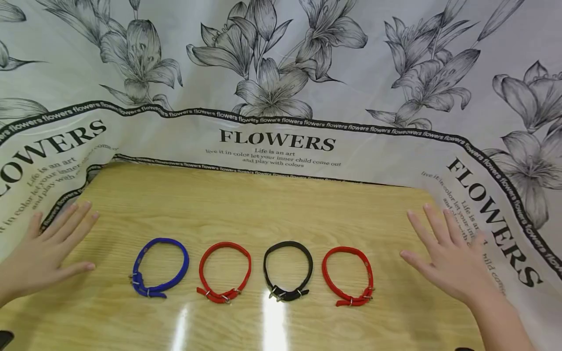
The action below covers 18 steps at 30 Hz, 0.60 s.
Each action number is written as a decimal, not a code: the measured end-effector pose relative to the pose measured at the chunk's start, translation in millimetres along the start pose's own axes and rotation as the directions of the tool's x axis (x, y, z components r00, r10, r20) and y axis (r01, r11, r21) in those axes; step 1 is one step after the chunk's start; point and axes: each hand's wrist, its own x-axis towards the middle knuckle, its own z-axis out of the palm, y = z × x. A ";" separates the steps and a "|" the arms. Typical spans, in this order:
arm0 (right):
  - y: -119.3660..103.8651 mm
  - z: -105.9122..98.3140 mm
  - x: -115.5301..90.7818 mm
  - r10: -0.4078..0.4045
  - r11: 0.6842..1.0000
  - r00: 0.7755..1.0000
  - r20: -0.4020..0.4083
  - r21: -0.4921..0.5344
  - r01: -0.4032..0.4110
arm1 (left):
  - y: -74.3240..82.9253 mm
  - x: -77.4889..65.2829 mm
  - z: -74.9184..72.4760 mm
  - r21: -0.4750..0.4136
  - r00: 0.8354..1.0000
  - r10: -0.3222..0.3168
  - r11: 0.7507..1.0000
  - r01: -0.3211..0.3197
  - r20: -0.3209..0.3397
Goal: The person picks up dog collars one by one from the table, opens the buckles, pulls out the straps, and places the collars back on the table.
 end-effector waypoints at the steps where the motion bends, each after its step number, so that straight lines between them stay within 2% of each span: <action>1: -2.4 1.1 1.8 -0.016 0.999 1.000 -0.019 0.030 0.016 | 1.3 1.2 2.5 -0.018 1.000 0.010 1.000 -0.010 -0.009; 4: -11.9 8.1 13.3 -0.103 0.980 0.987 -0.122 0.158 0.122 | 6.5 5.2 10.5 -0.121 0.998 0.055 0.991 -0.057 -0.016; 7: -29.2 17.9 30.0 -0.191 0.934 0.953 -0.235 0.255 0.250 | 12.7 10.2 20.3 -0.208 0.991 0.123 0.969 -0.130 -0.045; 9: -44.1 24.2 41.8 -0.248 0.902 0.928 -0.277 0.283 0.326 | 16.5 13.8 27.1 -0.246 0.981 0.177 0.950 -0.191 -0.079; 14: -94.3 36.6 74.8 -0.386 0.818 0.868 -0.313 0.318 0.479 | 24.5 21.0 43.5 -0.299 0.935 0.286 0.891 -0.341 -0.211; 17: -131.9 41.2 95.7 -0.495 0.754 0.820 -0.287 0.327 0.570 | 31.5 24.7 51.4 -0.306 0.910 0.333 0.864 -0.399 -0.246; 18: -145.4 42.5 102.4 -0.530 0.733 0.805 -0.266 0.334 0.593 | 34.2 25.7 53.3 -0.305 0.907 0.343 0.861 -0.407 -0.245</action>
